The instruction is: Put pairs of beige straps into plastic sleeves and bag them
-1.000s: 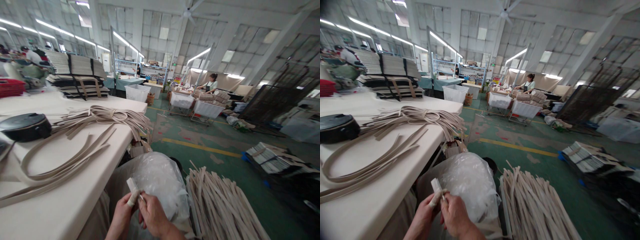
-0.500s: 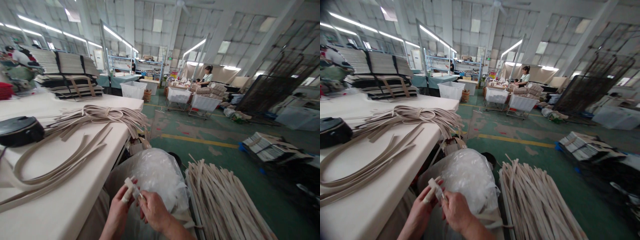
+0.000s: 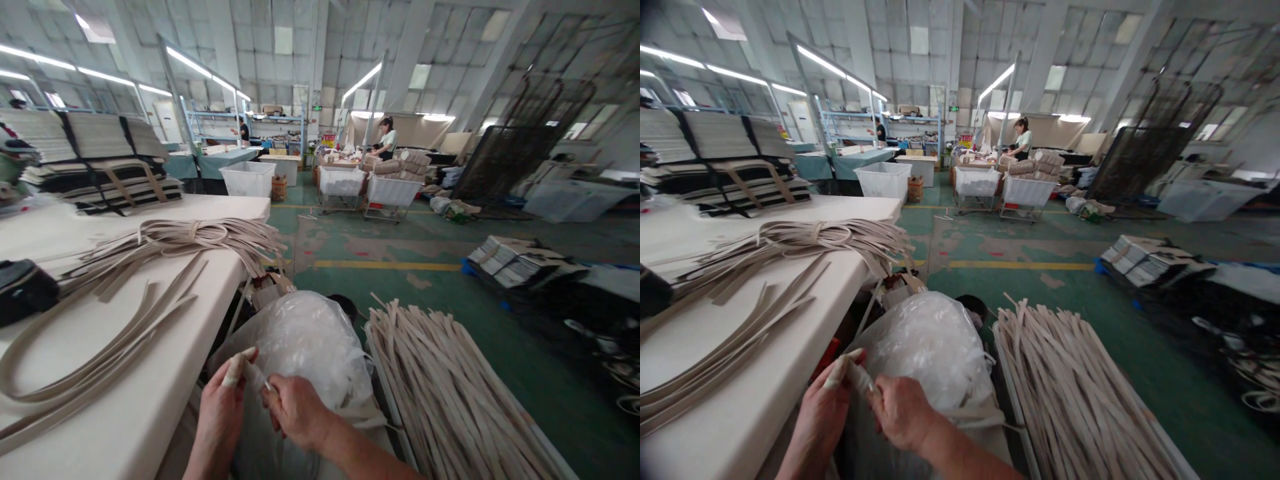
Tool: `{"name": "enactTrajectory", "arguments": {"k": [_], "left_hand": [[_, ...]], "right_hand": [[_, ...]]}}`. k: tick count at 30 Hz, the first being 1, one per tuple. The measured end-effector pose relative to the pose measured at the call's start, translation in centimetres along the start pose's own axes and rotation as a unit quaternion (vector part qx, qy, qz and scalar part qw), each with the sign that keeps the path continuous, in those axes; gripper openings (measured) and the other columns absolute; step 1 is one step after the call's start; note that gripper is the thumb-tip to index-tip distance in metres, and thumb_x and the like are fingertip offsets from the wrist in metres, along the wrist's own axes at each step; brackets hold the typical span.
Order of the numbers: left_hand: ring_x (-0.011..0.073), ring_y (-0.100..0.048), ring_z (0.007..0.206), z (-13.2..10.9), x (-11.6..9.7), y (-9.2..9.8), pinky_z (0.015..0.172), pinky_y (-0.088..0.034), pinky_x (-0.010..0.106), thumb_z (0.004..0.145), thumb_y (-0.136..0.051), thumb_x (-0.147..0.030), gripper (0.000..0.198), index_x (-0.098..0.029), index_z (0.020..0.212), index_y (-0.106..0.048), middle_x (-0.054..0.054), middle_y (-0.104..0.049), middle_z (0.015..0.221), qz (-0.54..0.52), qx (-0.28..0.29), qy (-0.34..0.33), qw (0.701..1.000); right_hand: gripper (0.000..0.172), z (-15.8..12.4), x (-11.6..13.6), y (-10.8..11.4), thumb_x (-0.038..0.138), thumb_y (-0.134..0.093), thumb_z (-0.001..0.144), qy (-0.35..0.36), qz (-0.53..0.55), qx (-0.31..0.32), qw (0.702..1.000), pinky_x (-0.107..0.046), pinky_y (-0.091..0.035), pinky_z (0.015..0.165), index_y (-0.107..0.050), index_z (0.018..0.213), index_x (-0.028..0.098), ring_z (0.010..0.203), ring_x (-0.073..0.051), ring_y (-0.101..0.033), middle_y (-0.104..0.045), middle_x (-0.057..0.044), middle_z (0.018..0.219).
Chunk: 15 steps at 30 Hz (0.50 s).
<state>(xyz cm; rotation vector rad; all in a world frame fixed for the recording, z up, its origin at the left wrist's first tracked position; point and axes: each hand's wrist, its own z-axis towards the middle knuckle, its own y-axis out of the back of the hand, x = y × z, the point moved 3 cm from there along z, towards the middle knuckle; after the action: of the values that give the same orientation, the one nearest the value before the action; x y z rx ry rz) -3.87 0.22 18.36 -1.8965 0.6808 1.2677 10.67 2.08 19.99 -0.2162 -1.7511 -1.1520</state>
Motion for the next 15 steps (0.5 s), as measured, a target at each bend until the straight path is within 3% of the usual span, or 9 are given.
{"name": "enactTrajectory", "arguments": {"k": [5,9,12,15], "left_hand": [[0.0205,-0.066,0.092,2.3,-1.7,1.4,0.083,-0.052,0.027,0.062,-0.081,-0.046,0.031,-0.02,0.079,-0.077,0.002,-0.077,0.086,-0.08,-0.032,-0.012,0.996],[0.0197,-0.068,0.086,3.2,-3.0,2.1,0.082,-0.054,0.029,0.063,-0.08,-0.048,0.033,-0.019,0.079,-0.076,0.002,-0.077,0.083,-0.091,-0.037,-0.018,0.995],[0.0223,-0.07,0.085,2.6,-2.5,1.5,0.081,-0.057,0.034,0.057,-0.083,-0.053,0.042,-0.019,0.082,-0.077,0.004,-0.077,0.083,-0.092,-0.018,0.021,0.995],[0.0261,-0.071,0.088,0.9,-0.4,0.8,0.082,-0.057,0.034,0.046,-0.088,-0.054,0.051,-0.02,0.082,-0.078,0.005,-0.078,0.084,-0.057,0.016,0.054,0.997]], "right_hand": [[0.029,-1.4,-1.6,-0.8,0.033,-0.041,0.097,-0.013,-0.027,0.0,1.0,-0.023,-0.044,0.06,-0.062,0.082,0.019,0.058,-0.016,-0.063,-0.064,-0.001,0.059],[0.032,-2.9,-3.2,-1.7,0.033,-0.041,0.096,-0.028,-0.017,0.011,0.999,-0.024,-0.045,0.06,-0.064,0.077,0.02,0.057,-0.017,-0.063,-0.064,-0.001,0.056],[0.03,-3.2,-3.6,-1.5,0.032,-0.043,0.096,-0.037,-0.028,-0.002,0.999,-0.023,-0.044,0.061,-0.065,0.08,0.02,0.058,-0.017,-0.064,-0.064,-0.001,0.056],[0.027,-2.9,-3.3,-0.8,0.03,-0.043,0.095,-0.039,-0.055,-0.016,0.998,-0.023,-0.044,0.063,-0.066,0.083,0.02,0.063,-0.018,-0.065,-0.066,-0.002,0.061]]}}
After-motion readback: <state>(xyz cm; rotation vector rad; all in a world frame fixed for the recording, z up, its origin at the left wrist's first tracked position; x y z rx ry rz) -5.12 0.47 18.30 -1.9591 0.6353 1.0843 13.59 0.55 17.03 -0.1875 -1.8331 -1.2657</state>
